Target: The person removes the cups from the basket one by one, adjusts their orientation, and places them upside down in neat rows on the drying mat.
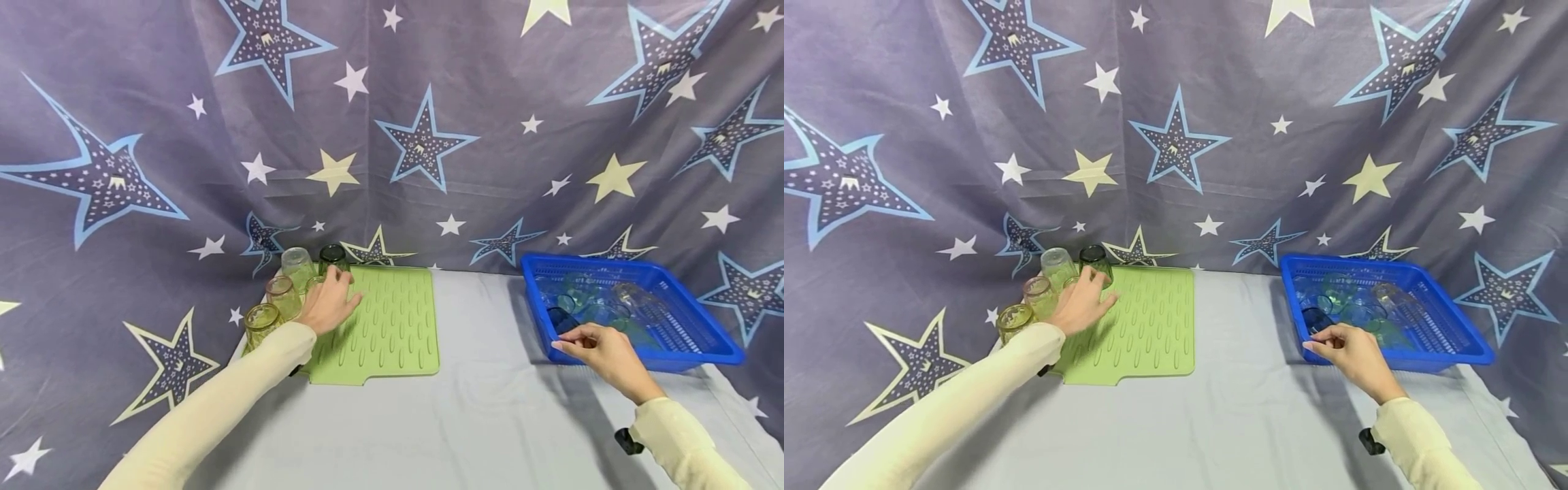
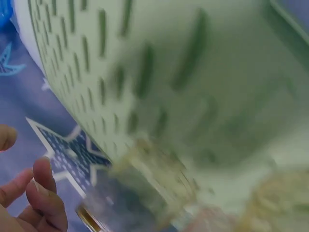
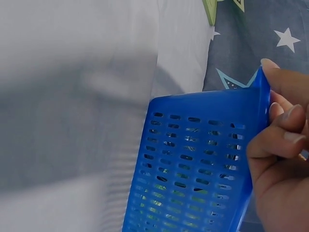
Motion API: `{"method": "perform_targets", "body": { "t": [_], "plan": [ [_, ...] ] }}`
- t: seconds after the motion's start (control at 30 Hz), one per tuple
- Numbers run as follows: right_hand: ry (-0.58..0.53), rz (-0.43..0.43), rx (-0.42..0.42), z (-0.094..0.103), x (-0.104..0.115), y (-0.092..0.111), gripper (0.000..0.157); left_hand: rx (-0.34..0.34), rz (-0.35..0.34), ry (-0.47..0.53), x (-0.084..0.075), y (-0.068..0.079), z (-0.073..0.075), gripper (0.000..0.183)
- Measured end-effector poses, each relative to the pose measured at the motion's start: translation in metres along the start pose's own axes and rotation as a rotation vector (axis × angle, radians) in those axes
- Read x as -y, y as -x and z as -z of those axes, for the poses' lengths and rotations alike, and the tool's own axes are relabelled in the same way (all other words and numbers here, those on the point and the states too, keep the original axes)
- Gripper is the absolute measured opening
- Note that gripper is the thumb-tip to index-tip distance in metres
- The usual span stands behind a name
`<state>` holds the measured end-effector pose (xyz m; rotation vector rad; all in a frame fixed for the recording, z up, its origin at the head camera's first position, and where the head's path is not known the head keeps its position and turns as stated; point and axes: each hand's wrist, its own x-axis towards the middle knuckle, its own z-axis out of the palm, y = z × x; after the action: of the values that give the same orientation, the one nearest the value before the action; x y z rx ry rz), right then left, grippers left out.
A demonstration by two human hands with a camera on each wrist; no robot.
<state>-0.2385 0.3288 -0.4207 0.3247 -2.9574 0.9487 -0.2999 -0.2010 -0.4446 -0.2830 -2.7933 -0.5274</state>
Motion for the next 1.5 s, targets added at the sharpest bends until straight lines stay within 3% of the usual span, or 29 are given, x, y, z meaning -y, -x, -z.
{"method": "perform_targets", "body": {
  "t": [0.27,0.5,0.73,1.07,1.37,1.5],
  "plan": [
    [-0.027,-0.045,0.036,0.005,0.004,-0.001,0.051,0.066,-0.044,0.121,-0.055,-0.006,-0.024,0.028],
    [-0.125,-0.11,0.044,0.009,0.002,0.001,0.055,0.154,-0.072,0.303,-0.112,-0.009,-0.045,0.017],
    [-0.115,-0.102,-0.029,0.011,0.002,0.002,0.06,0.221,-0.118,0.435,-0.16,-0.009,-0.064,0.017],
    [-0.095,-0.077,-0.087,0.015,0.001,-0.001,0.057,0.25,-0.185,0.527,-0.212,-0.008,-0.093,0.018],
    [-0.047,-0.069,-0.075,0.019,-0.004,-0.006,0.05,0.331,-0.155,0.632,-0.26,-0.001,-0.113,0.026],
    [-0.038,-0.072,-0.08,0.024,-0.006,-0.01,0.05,0.368,-0.098,0.694,-0.28,-0.003,-0.117,0.029]
  ]
}}
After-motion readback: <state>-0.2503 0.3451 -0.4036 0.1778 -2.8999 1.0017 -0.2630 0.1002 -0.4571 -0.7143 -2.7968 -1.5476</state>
